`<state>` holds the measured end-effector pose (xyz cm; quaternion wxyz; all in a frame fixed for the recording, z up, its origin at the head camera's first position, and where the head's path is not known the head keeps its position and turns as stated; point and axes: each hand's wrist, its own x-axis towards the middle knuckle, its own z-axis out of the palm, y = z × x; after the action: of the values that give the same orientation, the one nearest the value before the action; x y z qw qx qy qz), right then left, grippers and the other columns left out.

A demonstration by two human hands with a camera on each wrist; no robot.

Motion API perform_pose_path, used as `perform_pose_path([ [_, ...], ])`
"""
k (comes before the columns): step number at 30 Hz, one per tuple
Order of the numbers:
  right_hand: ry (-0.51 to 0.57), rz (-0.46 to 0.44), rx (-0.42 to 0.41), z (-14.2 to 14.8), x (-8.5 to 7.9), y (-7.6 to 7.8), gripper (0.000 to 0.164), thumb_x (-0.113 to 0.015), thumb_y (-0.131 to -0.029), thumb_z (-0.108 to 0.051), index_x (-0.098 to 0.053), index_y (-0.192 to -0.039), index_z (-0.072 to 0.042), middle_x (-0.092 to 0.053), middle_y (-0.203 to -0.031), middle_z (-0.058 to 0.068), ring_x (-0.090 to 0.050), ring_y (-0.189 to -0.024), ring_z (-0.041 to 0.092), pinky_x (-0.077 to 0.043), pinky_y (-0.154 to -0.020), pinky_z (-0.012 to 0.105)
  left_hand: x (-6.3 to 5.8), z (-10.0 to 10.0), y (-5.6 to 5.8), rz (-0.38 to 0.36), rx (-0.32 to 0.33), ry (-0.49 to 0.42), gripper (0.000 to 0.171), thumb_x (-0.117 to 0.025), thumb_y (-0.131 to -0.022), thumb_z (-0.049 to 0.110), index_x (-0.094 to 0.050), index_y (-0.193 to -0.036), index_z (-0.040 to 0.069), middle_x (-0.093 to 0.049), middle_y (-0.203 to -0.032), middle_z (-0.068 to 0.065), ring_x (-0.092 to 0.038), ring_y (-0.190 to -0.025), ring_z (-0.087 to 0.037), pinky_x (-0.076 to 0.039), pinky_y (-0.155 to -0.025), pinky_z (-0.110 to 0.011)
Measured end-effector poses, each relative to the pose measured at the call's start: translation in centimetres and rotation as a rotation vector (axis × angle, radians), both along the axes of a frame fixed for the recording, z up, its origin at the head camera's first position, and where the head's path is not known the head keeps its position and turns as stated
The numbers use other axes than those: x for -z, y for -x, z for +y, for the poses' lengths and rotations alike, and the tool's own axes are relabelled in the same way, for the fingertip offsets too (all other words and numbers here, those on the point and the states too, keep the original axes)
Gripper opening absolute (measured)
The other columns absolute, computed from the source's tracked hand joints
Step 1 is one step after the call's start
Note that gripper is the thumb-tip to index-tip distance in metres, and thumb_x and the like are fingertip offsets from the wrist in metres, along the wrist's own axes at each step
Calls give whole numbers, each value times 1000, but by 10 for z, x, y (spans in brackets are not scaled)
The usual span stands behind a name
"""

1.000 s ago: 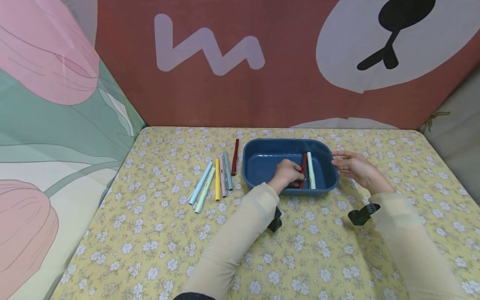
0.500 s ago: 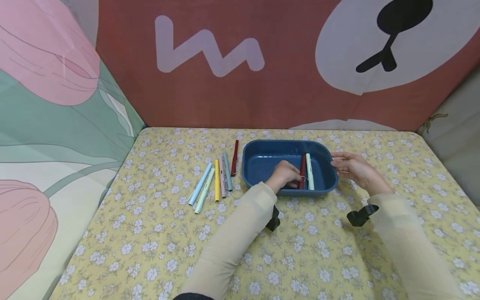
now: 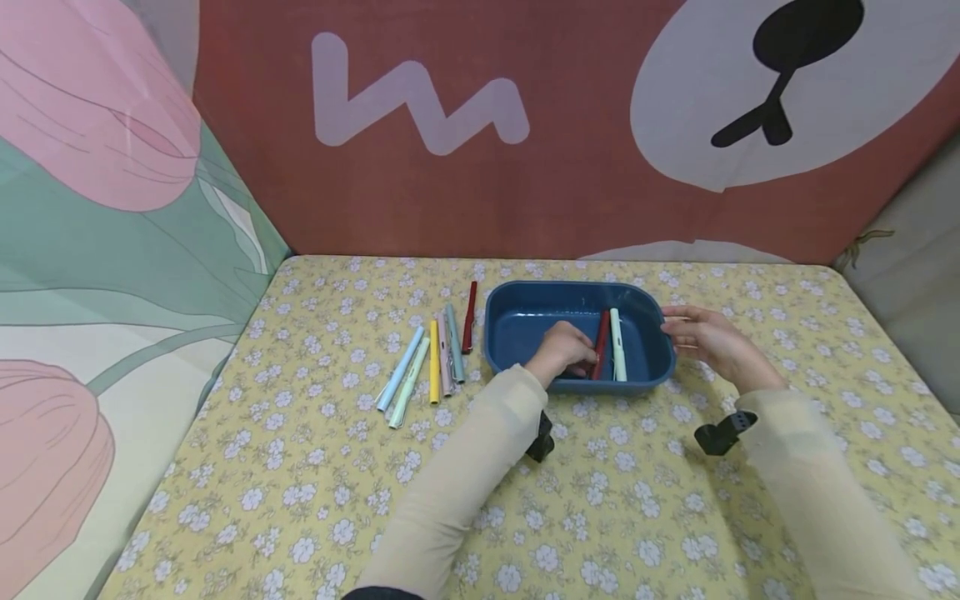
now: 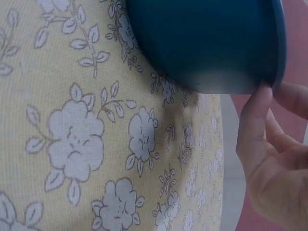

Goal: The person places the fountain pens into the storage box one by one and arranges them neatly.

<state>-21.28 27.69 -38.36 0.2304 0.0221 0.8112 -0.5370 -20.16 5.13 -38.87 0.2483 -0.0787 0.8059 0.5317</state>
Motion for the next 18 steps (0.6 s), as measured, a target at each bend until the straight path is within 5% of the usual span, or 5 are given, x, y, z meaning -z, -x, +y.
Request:
perform_pose_path([
  [13, -7, -11, 3, 0, 0, -1, 59, -47, -101, -23, -22, -149, 1, -56, -91, -23, -58, -81, -5, -54, -75, 17, 5, -18, 7, 18, 83, 4, 26, -68, -84, 0, -68, -110, -3, -69, -106, -16, -70, -79, -22, -61, -61, -29],
  [18, -11, -5, -2, 0, 0, -1, 60, -46, -101, -23, -21, -150, 2, -56, -90, -24, -57, -81, -5, -53, -75, 17, -6, -33, 1, -8, 113, -107, 36, -66, -87, 0, -61, -122, -6, -63, -121, -20, -67, -103, -30, -61, -78, -33],
])
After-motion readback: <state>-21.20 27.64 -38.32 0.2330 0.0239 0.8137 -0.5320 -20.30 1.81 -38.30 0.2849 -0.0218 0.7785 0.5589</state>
